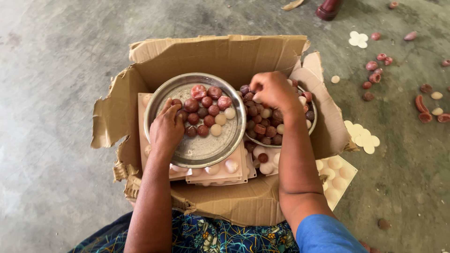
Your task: The person sits on the floor and sorts small round fruits from a metal bowl into a second metal bowl. The person handles the fruits by hand, picking them up and placing them into the other container.
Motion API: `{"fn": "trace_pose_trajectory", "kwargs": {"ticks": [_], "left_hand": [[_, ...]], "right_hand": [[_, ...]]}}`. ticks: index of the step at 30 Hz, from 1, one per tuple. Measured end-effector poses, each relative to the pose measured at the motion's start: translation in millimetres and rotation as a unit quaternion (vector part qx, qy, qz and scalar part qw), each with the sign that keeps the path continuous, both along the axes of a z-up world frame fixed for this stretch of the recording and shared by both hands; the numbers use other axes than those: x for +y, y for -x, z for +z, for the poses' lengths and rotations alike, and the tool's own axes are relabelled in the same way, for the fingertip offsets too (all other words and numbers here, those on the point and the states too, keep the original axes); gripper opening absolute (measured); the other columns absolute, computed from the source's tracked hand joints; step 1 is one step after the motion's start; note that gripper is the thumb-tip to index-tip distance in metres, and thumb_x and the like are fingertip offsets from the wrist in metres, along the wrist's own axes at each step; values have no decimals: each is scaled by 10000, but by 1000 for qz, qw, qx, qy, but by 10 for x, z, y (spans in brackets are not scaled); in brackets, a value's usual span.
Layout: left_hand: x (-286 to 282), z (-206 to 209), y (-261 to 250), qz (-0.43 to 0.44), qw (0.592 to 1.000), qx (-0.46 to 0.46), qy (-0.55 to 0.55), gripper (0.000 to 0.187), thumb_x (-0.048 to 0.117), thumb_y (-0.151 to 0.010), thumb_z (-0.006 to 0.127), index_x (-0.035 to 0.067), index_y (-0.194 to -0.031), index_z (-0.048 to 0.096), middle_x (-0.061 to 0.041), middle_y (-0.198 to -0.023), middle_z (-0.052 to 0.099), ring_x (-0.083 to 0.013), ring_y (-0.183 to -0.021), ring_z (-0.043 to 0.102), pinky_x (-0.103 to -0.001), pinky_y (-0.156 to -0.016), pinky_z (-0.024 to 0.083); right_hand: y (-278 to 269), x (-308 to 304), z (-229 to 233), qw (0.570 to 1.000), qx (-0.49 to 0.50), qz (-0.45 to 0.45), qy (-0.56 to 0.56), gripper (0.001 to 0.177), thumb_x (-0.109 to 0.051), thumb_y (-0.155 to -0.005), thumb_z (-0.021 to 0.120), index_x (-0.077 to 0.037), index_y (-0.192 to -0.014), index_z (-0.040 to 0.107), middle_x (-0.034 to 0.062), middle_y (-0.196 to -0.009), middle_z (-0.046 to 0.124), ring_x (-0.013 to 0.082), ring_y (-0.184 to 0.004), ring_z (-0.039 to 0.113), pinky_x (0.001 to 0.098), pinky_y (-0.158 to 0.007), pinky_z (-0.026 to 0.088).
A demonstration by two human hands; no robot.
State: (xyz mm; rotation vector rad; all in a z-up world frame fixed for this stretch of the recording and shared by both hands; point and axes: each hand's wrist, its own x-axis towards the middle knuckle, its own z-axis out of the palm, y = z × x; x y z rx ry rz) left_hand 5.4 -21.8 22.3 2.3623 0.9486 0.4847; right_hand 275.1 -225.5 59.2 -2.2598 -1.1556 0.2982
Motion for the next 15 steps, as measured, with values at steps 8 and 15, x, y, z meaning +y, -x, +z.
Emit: {"fn": "trace_pose_trajectory", "kwargs": {"ticks": [8, 15], "left_hand": [[29, -54, -9, -9, 1000, -17, -8, 333, 196, -946, 599, 115, -1244, 722, -85, -1512, 550, -313, -1260, 616, -417, -1046, 481], [0, -3, -2, 6, 1000, -9, 7, 343, 184, -936, 603, 129, -1253, 723, -74, -1513, 544, -306, -1282, 601, -416, -1068, 464]], "right_hand": [[-350, -95, -424, 973, -65, -82, 206, 271, -149, -653, 906, -143, -897, 788, 107, -1058, 757, 302, -1026, 697, 427, -927, 532], [-424, 60, -757, 960, -51, -152, 230, 171, -223, -968, 683, -69, -966, 758, 190, -1097, 748, 343, -1016, 716, 454, -926, 550]]}}
